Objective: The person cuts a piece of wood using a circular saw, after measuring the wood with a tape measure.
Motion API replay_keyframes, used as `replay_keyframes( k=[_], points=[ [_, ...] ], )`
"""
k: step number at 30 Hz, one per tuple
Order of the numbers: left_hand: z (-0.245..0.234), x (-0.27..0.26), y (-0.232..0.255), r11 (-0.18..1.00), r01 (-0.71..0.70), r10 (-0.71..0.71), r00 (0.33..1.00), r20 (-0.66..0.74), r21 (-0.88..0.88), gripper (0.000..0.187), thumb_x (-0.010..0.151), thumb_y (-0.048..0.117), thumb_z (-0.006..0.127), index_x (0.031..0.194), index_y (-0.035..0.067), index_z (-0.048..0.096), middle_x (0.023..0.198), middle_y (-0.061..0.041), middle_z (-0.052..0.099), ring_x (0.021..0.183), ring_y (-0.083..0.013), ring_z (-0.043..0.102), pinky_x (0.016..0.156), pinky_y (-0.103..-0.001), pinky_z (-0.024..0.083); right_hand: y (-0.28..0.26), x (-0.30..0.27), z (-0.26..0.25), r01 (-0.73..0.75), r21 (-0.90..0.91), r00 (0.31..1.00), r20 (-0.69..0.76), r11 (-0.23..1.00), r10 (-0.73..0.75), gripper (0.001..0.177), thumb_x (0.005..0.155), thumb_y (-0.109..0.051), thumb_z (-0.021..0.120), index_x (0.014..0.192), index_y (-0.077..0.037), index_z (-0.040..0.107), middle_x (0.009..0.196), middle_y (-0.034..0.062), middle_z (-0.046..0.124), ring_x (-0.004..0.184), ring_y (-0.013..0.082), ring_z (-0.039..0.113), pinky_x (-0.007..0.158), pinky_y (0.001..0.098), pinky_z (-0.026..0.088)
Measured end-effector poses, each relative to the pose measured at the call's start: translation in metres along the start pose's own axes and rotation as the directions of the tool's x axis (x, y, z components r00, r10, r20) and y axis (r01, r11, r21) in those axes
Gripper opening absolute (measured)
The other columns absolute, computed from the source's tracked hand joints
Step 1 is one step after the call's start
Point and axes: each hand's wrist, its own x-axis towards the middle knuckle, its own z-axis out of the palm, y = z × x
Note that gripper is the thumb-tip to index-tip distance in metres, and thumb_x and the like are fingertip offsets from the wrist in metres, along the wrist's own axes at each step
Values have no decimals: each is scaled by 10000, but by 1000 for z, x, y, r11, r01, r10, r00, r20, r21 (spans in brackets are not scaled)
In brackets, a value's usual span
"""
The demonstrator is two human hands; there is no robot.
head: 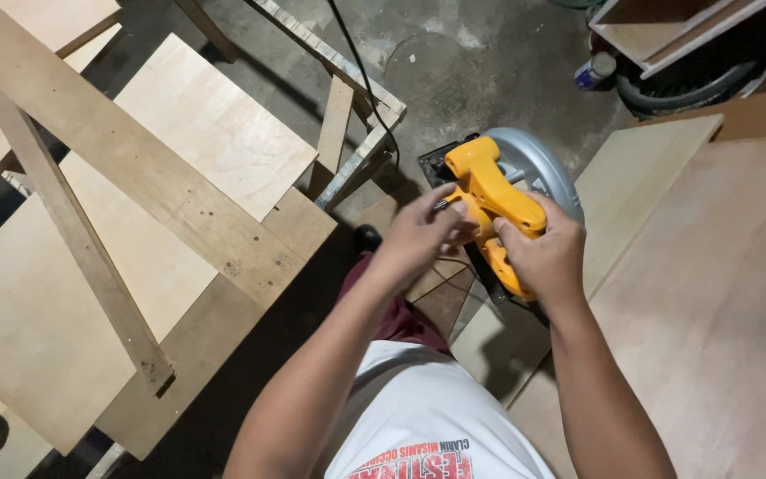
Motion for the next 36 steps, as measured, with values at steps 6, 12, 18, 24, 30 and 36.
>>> replay_keyframes(
  k=[6, 12, 18, 24, 30, 36],
  points=[
    [-78, 71, -3, 998, -65, 67, 985, -161, 19, 610, 1003, 375, 728, 1489, 15, 652, 1109, -148, 811, 937, -152, 735, 770, -250, 625, -7, 53, 22, -8, -6, 999, 38, 1000, 8, 407, 858, -3, 868, 1253, 36, 779, 841, 274, 759, 724, 341, 781, 596, 420, 598],
    [-111, 144, 26, 897, -62, 159, 969, -189, 437, 348, 1061, 359, 641, 1352, 249, 796, 1224, -89, 835, 1212, -315, 767, 1040, -461, 610, 6, 122, 76, -42, -86, 998, 37, 995, 46, 427, 801, -57, 906, 1217, -29, 817, 836, 263, 771, 773, 370, 790, 601, 439, 573],
    [-124, 245, 54, 562, -448, 532, 839, 111, 696, 347, 1107, 177, 599, 1403, 16, 681, 1515, -285, 610, 1534, -450, 470, 1311, -570, 279, 4, 168, 127, 91, -127, 996, 26, 988, -89, 410, 776, -42, 913, 1179, -77, 843, 905, 201, 804, 925, 385, 797, 720, 406, 608],
    [-154, 242, 74, 730, -128, 409, 869, -279, 672, 495, 1060, 162, 618, 1532, 14, 637, 1211, -294, 714, 1233, -515, 668, 1126, -596, 465, 11, 205, 166, 317, -136, 947, 94, 939, -307, 264, 784, -61, 935, 1028, -53, 834, 853, 177, 804, 874, 370, 808, 743, 423, 635],
    [-168, 184, 42, 828, 91, 179, 892, -415, 553, 598, 1068, 183, 628, 1657, 147, 528, 1138, -302, 742, 1197, -520, 706, 1063, -558, 549, -6, 215, 200, 160, -79, 984, 97, 984, -152, 401, 788, -74, 907, 1183, -89, 837, 978, 213, 825, 996, 454, 782, 810, 519, 618],
    [-129, 131, 15, 836, 38, 226, 885, -407, 547, 450, 979, 217, 718, 1428, 199, 723, 1144, -194, 830, 1092, -415, 785, 942, -495, 647, -3, 224, 235, 173, -5, 974, 152, 985, -170, 418, 797, -22, 881, 1207, -88, 834, 1019, 211, 831, 1003, 455, 785, 834, 522, 630]
  ],
)
